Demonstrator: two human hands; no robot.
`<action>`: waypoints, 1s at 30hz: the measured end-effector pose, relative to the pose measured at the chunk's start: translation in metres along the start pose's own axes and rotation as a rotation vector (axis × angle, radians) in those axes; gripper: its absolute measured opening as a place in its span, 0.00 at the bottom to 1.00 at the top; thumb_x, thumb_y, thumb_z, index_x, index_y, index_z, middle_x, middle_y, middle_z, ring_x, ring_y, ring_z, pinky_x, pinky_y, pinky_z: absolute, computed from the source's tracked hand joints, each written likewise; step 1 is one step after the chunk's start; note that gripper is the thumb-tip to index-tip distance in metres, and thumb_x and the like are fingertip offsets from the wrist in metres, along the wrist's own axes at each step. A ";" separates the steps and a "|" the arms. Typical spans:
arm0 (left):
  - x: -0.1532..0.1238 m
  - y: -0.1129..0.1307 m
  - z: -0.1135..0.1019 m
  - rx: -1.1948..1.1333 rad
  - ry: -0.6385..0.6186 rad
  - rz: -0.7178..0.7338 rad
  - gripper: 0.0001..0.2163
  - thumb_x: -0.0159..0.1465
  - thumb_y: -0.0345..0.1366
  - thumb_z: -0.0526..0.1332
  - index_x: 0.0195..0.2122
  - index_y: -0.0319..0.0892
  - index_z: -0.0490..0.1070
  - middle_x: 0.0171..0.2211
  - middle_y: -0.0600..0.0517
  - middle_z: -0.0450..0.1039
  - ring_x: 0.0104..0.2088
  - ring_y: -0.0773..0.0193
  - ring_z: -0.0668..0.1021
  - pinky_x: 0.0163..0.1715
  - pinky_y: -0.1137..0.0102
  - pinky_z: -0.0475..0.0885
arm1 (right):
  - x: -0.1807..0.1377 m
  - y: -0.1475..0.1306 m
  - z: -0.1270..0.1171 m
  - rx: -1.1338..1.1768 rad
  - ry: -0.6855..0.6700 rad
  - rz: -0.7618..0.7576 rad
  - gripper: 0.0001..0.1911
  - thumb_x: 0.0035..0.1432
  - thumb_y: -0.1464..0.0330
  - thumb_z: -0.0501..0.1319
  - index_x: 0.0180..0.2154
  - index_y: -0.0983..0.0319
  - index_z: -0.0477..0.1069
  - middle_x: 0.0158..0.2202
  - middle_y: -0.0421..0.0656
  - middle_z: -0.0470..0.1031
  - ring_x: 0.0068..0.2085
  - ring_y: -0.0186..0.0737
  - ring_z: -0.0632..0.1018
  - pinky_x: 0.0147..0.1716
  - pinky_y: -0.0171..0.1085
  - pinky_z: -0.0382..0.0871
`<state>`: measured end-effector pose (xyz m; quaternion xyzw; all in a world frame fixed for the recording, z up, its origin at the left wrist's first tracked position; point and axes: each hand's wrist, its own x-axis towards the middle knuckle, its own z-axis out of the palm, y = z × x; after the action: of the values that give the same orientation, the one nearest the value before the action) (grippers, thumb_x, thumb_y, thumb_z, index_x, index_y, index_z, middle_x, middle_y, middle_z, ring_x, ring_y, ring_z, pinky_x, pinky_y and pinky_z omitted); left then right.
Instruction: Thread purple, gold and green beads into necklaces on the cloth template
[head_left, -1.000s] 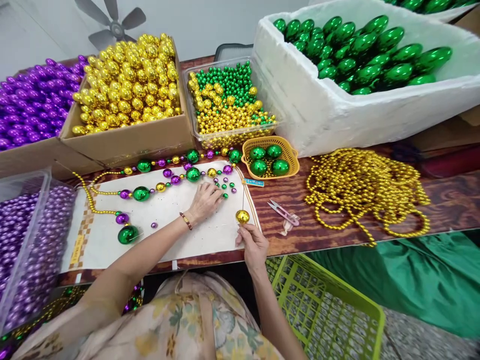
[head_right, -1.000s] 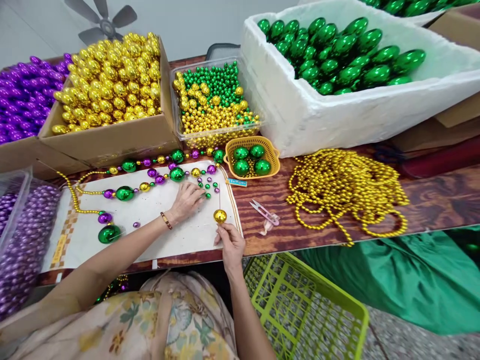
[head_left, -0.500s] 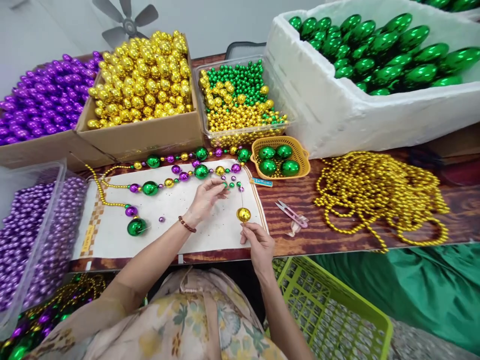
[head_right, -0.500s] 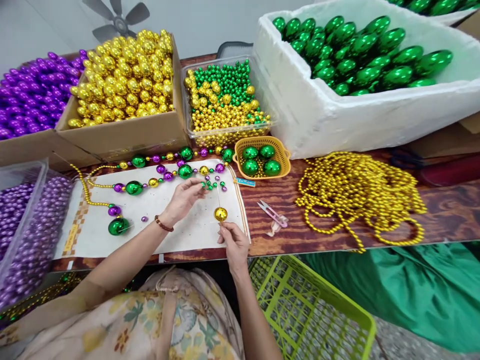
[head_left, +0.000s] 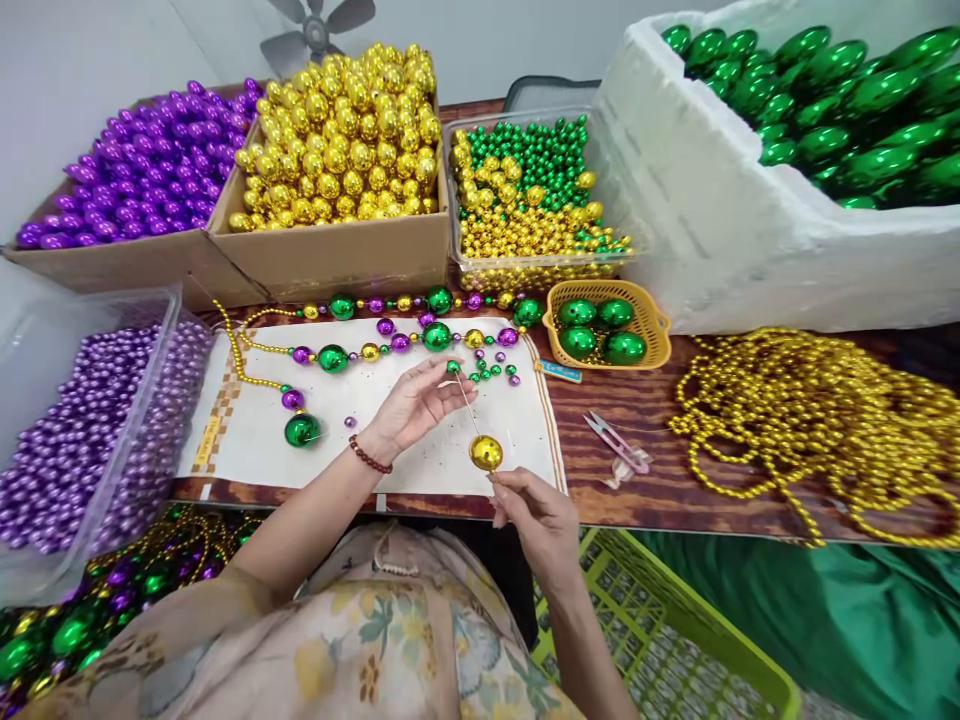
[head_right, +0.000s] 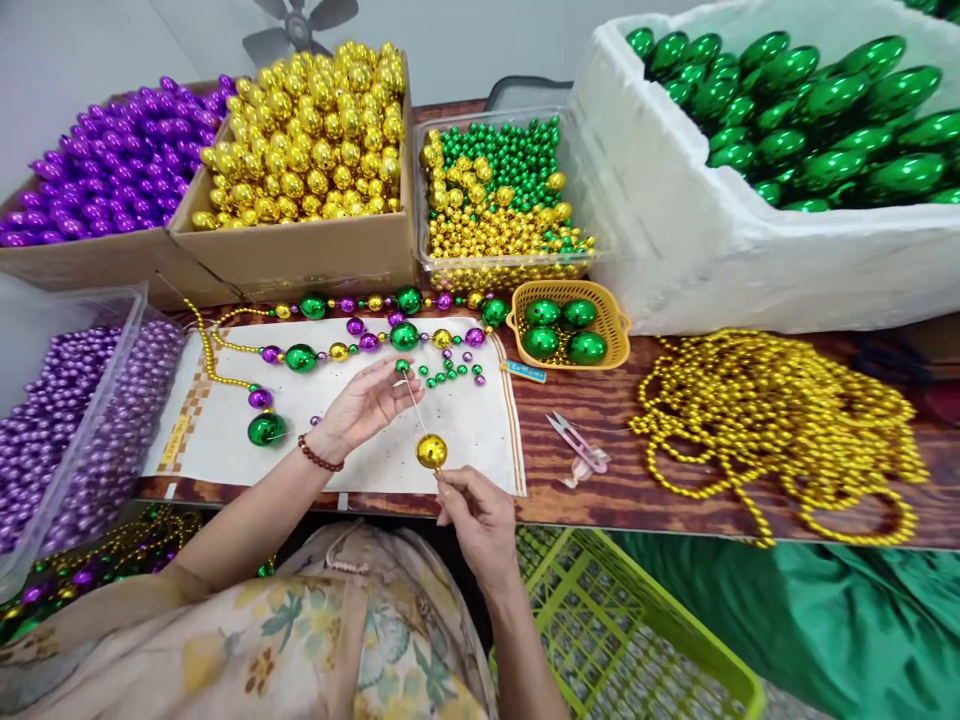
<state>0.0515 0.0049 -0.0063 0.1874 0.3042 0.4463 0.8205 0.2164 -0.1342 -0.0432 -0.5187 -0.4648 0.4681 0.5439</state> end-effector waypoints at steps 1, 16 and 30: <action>-0.001 0.000 0.000 0.004 0.009 0.003 0.04 0.64 0.30 0.64 0.40 0.37 0.77 0.35 0.49 0.79 0.36 0.64 0.83 0.46 0.65 0.78 | 0.000 0.000 0.000 0.002 0.003 0.007 0.05 0.60 0.72 0.62 0.34 0.60 0.79 0.23 0.35 0.71 0.18 0.29 0.74 0.21 0.29 0.67; -0.013 -0.017 0.002 0.233 -0.029 0.039 0.09 0.57 0.36 0.71 0.38 0.41 0.80 0.41 0.48 0.79 0.41 0.61 0.81 0.47 0.64 0.74 | 0.012 0.018 0.025 0.081 0.111 0.152 0.11 0.59 0.60 0.65 0.36 0.61 0.77 0.23 0.38 0.73 0.22 0.33 0.74 0.23 0.33 0.70; -0.022 -0.043 -0.003 0.248 0.039 0.049 0.13 0.55 0.40 0.73 0.39 0.41 0.79 0.37 0.49 0.78 0.39 0.63 0.80 0.40 0.70 0.72 | 0.012 0.038 0.034 0.287 0.139 0.346 0.17 0.51 0.56 0.71 0.33 0.62 0.73 0.26 0.39 0.76 0.24 0.35 0.76 0.22 0.32 0.69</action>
<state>0.0673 -0.0365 -0.0263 0.2861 0.3684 0.4286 0.7737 0.1834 -0.1166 -0.0802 -0.5388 -0.2590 0.5789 0.5545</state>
